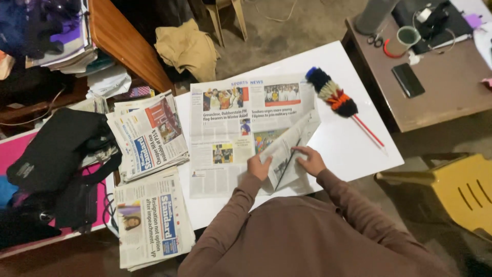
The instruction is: The person uses a colorful feather duster to wipe the surface of a newspaper spread open on a white table. They turn the pages of the newspaper multiple times to dust different sections, including sports, opinion, and business pages, while standing in a cluttered room.
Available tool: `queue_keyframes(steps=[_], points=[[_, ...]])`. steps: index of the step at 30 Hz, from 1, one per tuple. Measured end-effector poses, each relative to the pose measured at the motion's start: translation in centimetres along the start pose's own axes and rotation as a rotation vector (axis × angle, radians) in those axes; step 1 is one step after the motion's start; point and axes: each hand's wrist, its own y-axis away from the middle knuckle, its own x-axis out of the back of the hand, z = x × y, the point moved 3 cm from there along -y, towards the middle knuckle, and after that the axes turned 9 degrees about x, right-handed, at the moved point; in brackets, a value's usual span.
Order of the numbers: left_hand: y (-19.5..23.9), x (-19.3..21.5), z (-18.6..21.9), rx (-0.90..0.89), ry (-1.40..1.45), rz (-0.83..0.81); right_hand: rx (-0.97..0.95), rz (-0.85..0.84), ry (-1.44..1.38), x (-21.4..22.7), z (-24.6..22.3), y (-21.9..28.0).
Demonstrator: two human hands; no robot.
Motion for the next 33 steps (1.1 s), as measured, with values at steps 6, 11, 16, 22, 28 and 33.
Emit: queue_keyframes(steps=[6,11,16,22,28,33], points=[[0.1,4.3,-3.1,-0.07,0.273,0.212,0.05,-0.031,0.066,1.5,-3.4,0.1],[0.6,7.9,-5.4,0.077,0.302,0.356,0.022,-0.027,0.085,4.0,-1.8,1.6],[1.8,10.9,-8.8,-0.045,0.403,0.568,-0.136,0.077,0.109,6.7,1.2,2.8],[5.3,12.2,-13.8,0.147,0.449,0.701,-0.27,0.128,0.202,8.7,9.1,3.6],[9.6,11.8,-15.4,0.583,0.33,0.612,-0.367,0.05,0.29,9.0,10.9,3.9],[11.7,11.1,-17.3,0.79,0.2,0.592,-0.413,0.008,0.433,9.4,11.1,4.2]])
